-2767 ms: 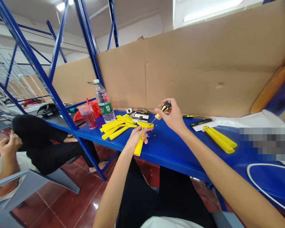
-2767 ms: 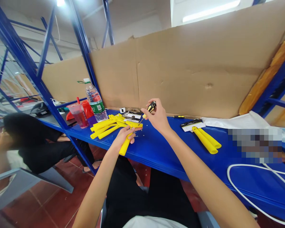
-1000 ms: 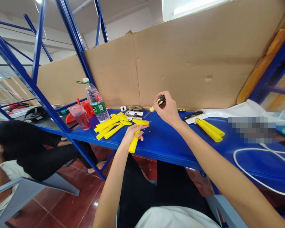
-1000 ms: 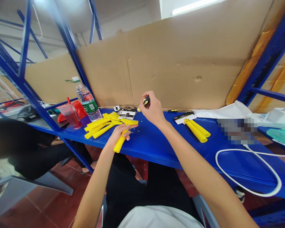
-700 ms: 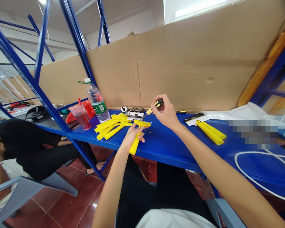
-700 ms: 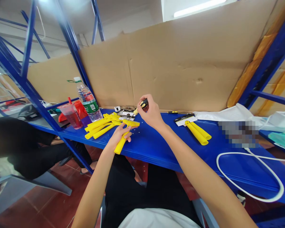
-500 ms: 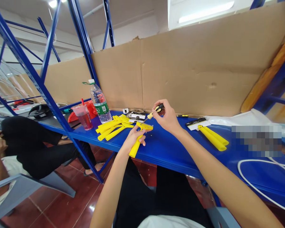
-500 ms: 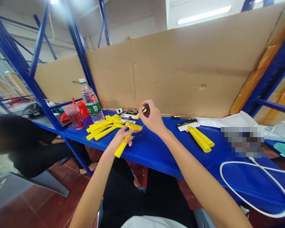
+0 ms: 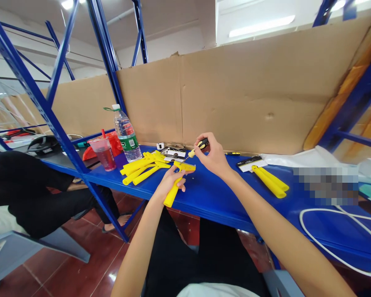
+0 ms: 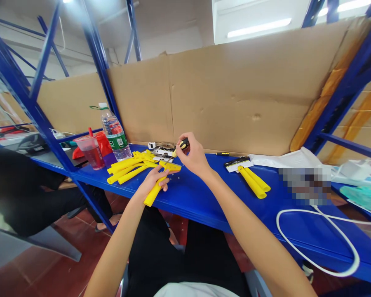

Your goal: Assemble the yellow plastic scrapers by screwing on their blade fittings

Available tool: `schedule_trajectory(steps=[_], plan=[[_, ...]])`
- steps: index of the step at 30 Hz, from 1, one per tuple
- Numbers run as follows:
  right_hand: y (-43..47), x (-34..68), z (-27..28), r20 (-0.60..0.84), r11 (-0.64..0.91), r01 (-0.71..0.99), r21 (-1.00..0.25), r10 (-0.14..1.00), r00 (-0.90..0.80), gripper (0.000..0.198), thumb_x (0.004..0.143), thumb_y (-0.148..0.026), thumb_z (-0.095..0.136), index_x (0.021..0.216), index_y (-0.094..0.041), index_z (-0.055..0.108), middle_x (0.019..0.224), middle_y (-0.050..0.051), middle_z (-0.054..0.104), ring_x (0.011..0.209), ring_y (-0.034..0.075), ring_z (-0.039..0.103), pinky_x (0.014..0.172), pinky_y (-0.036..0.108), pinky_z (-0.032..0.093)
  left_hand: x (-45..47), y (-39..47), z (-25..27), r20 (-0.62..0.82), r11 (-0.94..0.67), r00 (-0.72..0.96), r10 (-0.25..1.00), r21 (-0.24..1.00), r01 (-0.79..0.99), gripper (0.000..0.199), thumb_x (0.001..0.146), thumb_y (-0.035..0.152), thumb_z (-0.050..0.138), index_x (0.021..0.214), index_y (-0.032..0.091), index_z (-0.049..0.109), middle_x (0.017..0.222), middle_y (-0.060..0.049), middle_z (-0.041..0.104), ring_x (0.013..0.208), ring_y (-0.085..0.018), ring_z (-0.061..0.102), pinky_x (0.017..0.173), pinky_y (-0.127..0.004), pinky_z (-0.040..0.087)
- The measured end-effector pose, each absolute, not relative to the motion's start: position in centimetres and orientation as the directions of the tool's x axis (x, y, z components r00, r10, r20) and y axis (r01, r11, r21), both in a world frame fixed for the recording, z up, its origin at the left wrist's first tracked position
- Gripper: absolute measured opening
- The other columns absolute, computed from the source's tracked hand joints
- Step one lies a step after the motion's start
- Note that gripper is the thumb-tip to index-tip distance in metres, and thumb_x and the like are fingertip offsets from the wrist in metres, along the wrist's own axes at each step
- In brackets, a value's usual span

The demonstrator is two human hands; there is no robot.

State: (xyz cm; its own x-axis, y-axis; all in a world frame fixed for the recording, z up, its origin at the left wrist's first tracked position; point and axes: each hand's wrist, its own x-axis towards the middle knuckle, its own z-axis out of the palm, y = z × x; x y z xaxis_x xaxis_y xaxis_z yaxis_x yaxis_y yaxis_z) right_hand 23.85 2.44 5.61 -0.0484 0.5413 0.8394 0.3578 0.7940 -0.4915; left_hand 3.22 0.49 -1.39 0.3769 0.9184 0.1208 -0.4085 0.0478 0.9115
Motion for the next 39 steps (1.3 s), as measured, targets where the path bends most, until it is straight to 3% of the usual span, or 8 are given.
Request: schedule_trajectory(steps=[21, 39], plan=[[2.53, 24.12, 5.56, 0.835, 0.781, 0.393, -0.485, 0.547, -0.059, 0.022, 0.099, -0.036, 0.070, 0.114, -0.028, 0.056, 0.101, 0.004, 0.075, 0.081, 0.021, 0.072, 0.076, 0.040, 0.063, 3.48, 0.13, -1.26, 0.132, 0.032, 0.373, 0.918, 0.915, -0.403, 0.072, 0.079, 0.037, 0.100, 0.123, 0.025, 0.044, 0.126, -0.016, 0.083, 0.049, -0.004, 0.047, 0.048, -0.026, 0.049], [2.24, 24.05, 5.84, 0.843, 0.792, 0.398, -0.462, 0.532, -0.081, 0.023, 0.092, -0.028, 0.071, 0.111, -0.028, 0.057, 0.099, 0.003, 0.075, 0.080, 0.021, 0.070, 0.074, 0.040, 0.063, 3.43, 0.14, -1.41, 0.143, 0.029, 0.384, 0.912, 0.912, -0.410, 0.070, 0.080, 0.036, 0.098, 0.124, 0.026, 0.044, 0.124, -0.016, 0.083, 0.047, -0.004, 0.047, 0.044, -0.023, 0.042]])
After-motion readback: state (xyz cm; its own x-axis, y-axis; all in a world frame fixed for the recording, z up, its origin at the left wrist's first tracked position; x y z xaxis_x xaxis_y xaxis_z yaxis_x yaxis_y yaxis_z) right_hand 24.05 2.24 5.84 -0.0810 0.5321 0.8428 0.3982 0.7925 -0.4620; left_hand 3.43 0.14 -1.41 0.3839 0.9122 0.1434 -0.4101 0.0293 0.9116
